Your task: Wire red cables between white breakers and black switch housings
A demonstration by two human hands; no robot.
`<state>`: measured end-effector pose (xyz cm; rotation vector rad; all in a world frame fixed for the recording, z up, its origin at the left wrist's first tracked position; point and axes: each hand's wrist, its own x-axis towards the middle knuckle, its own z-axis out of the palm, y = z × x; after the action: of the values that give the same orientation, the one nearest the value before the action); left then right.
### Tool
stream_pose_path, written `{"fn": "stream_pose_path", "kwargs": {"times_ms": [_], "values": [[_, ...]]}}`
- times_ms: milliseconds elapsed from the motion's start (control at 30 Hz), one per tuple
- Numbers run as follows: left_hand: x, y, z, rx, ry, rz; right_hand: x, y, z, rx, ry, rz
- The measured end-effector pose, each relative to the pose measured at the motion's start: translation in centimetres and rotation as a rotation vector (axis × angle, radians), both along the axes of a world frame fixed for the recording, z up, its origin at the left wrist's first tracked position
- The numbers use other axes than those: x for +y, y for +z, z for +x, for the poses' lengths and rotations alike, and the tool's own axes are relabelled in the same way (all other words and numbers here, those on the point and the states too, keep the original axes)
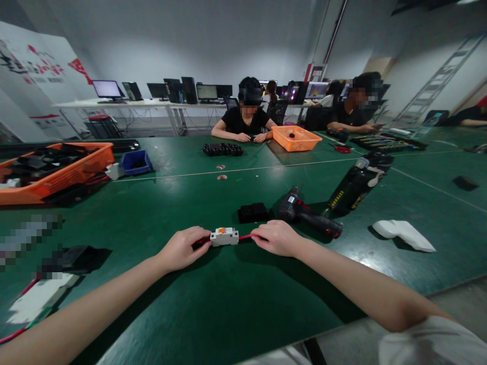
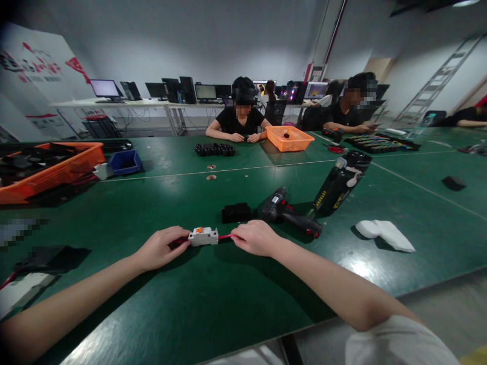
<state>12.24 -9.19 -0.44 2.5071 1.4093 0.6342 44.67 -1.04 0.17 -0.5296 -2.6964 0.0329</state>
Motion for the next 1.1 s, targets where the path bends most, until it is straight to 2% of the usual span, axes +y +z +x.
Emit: {"fn": "stream_pose_path", "kwargs": {"times_ms": [200,333,567,867,1100], "values": [[-0.1,-0.1,0.0,0.013,-0.001,0.014,-0.5,-0.2,-0.6,-0.019,-0.074,-0.052],[-0.2,0.2,0.2,0.07,0.021,0.093,-0.3,-0.2,-0.9,0.0,-0.109,-0.096],[-0.4,0.9,0.7,0.144,0.067,0.175,0.6,0.8,0.0,-0.047,-0.131,-0.03],[-0.5,1.1,0.7,0.148,0.104,0.187,1.6,1.4,1.4,-0.014,0.0,-0.07],[-0.4,1.1,0.7,0.12,0.099,0.189,1.6,1.1,1.2,0.026,0.023,-0.035]]}}
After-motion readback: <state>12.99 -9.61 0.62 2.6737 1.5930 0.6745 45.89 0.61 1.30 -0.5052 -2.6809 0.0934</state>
